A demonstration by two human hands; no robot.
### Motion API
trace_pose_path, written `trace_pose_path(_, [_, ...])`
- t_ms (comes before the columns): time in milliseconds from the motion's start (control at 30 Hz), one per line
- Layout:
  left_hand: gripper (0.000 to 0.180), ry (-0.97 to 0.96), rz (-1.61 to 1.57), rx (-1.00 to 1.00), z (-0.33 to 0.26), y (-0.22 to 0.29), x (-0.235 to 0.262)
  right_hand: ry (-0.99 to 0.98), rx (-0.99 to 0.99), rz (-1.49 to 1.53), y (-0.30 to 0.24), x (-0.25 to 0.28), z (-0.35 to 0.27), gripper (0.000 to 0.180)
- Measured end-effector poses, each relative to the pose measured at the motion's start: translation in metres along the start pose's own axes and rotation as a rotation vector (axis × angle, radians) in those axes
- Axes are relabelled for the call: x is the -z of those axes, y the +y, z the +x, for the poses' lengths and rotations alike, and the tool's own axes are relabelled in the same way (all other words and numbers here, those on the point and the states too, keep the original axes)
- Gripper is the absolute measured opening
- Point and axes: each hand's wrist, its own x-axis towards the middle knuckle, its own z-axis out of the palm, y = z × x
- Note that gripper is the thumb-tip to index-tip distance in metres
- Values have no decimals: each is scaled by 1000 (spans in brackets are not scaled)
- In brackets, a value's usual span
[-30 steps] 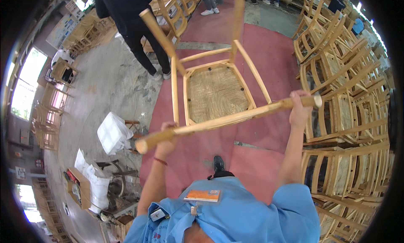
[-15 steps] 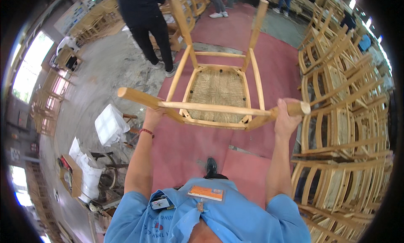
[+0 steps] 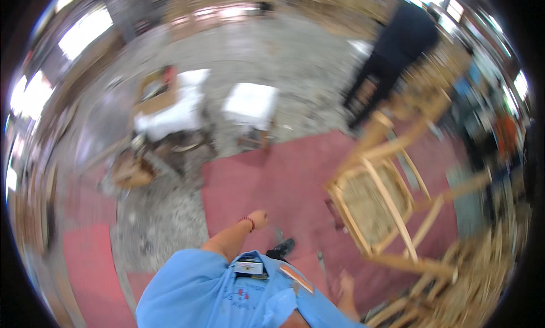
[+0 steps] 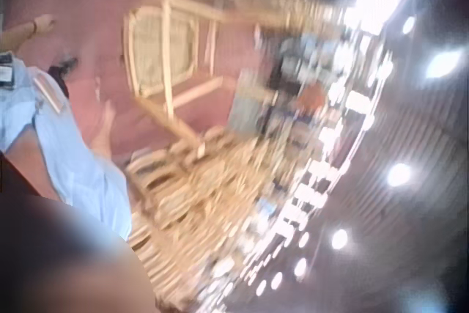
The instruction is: The person uses a handheld power sander to smooth the legs of a wooden chair, then applies a white substance to the leg ends with a cloth. The person moves the chair around the workshop and repeats the sanding and application steps.
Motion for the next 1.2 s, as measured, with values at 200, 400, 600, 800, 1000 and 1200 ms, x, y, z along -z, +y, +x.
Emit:
trace_pose_path(200, [38, 194, -242, 655, -216, -216, -62, -407, 96, -532, -52, -140, 18, 50])
trace_pose_path(400, [34, 1035, -959, 969, -422, -295, -139, -616, 500, -953, -119, -361, -86, 44])
trace_pose_path(600, [35, 1343, -1331, 1362, -588, -246, -327, -848, 779, -1390, -82, -554, -230, 39])
trace_pose_path(800, [33, 1515, -1663, 1969, -646, -115, -531, -1152, 1006, -1732, 3, -712, -373, 34])
trace_pose_path(1000, [36, 1117, -1710, 2231, -540, 32, -644, -1689, 1208, -1827, 150, -764, -506, 30])
trace_pose_path(1200, [37, 1287, -2741, 1768, -452, 37, -523, -1664, 1010, -2286, 234, -757, -545, 32])
